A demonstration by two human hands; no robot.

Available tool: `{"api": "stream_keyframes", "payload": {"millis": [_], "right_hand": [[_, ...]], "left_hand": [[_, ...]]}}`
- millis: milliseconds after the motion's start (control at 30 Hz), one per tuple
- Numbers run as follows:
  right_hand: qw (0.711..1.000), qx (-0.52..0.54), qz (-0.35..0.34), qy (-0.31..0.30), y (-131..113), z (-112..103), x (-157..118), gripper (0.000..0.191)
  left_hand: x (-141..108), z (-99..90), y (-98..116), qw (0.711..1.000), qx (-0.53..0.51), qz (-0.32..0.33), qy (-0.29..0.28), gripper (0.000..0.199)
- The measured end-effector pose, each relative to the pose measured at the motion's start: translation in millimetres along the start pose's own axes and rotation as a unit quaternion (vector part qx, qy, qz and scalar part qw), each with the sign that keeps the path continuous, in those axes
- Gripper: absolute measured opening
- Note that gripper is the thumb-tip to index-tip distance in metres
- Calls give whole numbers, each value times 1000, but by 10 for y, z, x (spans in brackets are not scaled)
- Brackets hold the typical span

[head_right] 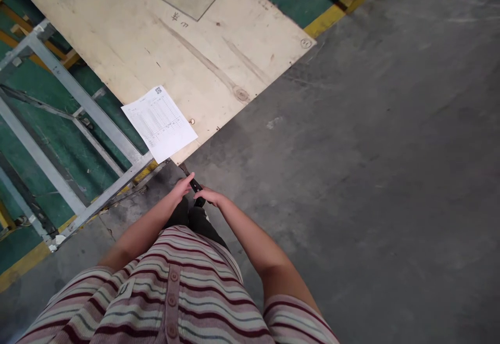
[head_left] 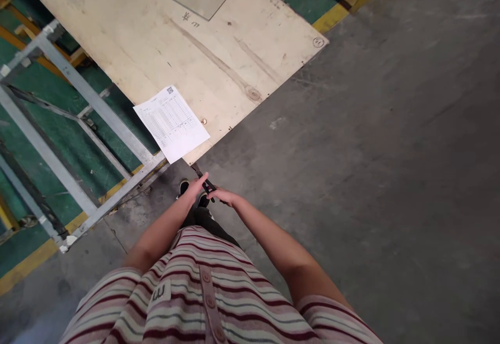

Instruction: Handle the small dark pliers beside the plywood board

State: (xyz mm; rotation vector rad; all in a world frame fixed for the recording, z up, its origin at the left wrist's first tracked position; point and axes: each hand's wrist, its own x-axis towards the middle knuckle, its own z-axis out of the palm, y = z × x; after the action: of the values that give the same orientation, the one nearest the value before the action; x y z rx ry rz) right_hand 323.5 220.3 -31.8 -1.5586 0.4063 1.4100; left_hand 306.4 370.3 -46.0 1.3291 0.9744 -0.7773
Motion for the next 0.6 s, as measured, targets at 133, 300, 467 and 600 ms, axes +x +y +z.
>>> {"api": "stream_keyframes", "payload": {"millis": [133, 300, 467, 600], "right_hand": [[1000, -11, 12, 4, 49, 94, 62, 26], [1000, -20, -17, 9, 87, 117, 154, 11], [998, -41, -29, 40, 99, 118, 158, 14], [990, -112, -43, 69, 73, 91, 152, 19]], "left_hand": [[17, 170, 35, 997, 48, -3, 58, 65], [73, 303, 8, 988, 103, 6, 112, 38], [102, 310, -34, 980, 137, 28, 139, 29], [131, 342, -66, 978, 138, 50, 149, 25]]}}
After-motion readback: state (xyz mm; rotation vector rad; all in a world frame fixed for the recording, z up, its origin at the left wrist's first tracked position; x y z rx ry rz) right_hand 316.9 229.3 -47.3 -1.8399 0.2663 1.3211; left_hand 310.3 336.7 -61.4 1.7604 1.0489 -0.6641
